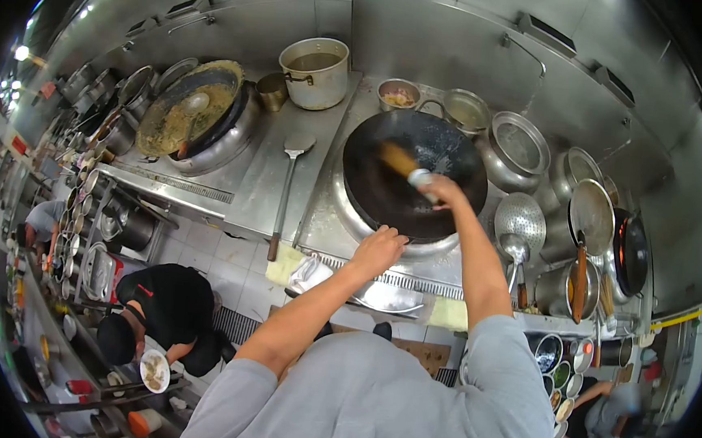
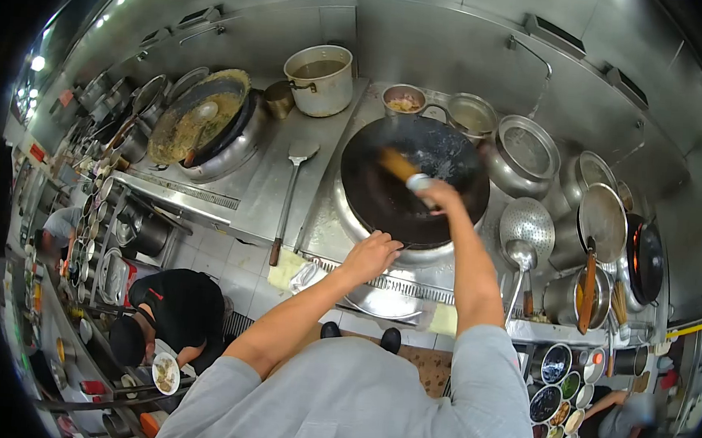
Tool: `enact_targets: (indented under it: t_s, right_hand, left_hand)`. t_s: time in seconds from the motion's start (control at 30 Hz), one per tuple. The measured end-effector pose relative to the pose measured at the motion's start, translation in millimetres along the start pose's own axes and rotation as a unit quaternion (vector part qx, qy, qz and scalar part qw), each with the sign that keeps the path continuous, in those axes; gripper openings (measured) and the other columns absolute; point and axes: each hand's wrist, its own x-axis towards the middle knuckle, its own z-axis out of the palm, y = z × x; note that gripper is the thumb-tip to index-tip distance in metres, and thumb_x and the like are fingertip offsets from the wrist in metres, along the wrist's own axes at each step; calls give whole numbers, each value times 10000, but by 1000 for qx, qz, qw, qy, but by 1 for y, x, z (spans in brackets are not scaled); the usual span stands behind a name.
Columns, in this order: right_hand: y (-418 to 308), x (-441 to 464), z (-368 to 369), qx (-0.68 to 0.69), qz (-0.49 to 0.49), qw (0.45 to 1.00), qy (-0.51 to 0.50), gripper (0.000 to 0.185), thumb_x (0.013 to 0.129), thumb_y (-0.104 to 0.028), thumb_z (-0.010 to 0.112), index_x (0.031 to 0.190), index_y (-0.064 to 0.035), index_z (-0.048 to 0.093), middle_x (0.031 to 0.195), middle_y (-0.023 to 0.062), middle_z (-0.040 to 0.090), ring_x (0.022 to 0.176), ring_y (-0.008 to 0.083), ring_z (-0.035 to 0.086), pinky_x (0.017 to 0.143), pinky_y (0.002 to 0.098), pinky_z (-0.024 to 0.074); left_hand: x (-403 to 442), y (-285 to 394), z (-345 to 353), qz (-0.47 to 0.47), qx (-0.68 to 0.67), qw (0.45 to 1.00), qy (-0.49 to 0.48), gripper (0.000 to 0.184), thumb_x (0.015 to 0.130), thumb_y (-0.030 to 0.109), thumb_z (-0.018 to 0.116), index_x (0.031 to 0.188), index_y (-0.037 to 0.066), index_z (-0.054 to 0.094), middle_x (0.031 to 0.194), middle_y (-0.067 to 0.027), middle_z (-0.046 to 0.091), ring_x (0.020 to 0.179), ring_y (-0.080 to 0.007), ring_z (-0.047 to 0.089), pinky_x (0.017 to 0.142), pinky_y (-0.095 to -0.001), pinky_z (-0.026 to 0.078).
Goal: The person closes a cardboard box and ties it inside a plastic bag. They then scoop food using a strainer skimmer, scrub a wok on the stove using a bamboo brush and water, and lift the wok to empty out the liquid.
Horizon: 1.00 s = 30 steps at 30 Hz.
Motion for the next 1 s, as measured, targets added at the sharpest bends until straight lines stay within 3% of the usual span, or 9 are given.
enact_targets:
  t_s: [0.1,0.33,0.4,0.47,0.57,0.7,0.77,0.9,1.0]
  right_hand:
    - [16,-18,-10,-267,75,901,334,694,782,-348,742,1356,-72,468,1037,152,689,868,266,698,617,404,606]
    - [-26,-110,14,-66,-23,980,-184,609,807,-422,720,1299,-117,529,1077,108,656,714,245,663,546,329,594]
    - [6,-100,-48,-165,56,978,-111,611,768,-436,750,1263,-122,580,1119,96,649,918,236,661,563,348,594]
    - [37,-101,-75,-391,60,888,233,696,828,-443,698,1384,-110,445,1154,214,670,1066,384,655,841,496,554]
    - [-7,-164,-65,-371,20,905,209,691,868,-434,644,1428,-130,378,1130,255,667,1062,423,643,921,509,499]
    - [13,-201,-55,-205,24,969,-133,723,830,-497,653,1437,-183,417,1135,241,664,964,399,677,769,466,556]
    - [46,-181,-101,-209,38,977,-1,690,841,-488,652,1425,-181,447,1122,220,671,836,343,704,648,413,565]
    - [22,-169,-145,-496,12,753,432,643,840,-371,687,1407,-167,464,1041,161,707,887,388,695,690,470,560]
    - [3,-165,-139,-552,-16,762,339,657,812,-404,708,1389,-175,494,1041,175,705,896,375,696,756,486,549]
  left_hand:
    - [1,9,4,-30,-10,999,35,191,881,143,613,1023,66,715,924,-74,609,964,-262,582,818,-406,528]
    - [23,3,46,14,51,998,36,209,862,143,643,1048,92,726,839,-64,635,849,-262,622,729,-393,546]
    - [18,-4,55,4,77,997,22,229,841,138,655,1055,102,729,850,-66,645,869,-254,625,740,-393,547]
    - [16,-13,56,11,71,997,31,233,843,137,654,1061,101,729,852,-65,645,875,-254,624,744,-391,548]
    - [14,-17,50,2,70,997,28,251,844,139,657,1081,99,728,857,-63,641,885,-253,618,758,-383,546]
    - [9,-23,34,21,85,996,11,296,841,137,666,1132,99,708,887,-70,624,909,-259,606,785,-386,540]
    - [-2,-19,16,23,51,998,-1,354,837,122,671,1189,96,678,976,-83,627,996,-268,590,828,-382,530]
    - [-30,-19,-20,61,93,993,39,577,822,129,689,1375,113,527,1363,-160,511,1297,-351,448,994,-467,442]
    - [-53,-31,-31,8,47,999,13,636,816,130,702,1413,118,484,1450,-193,430,1328,-392,414,1054,-483,402]
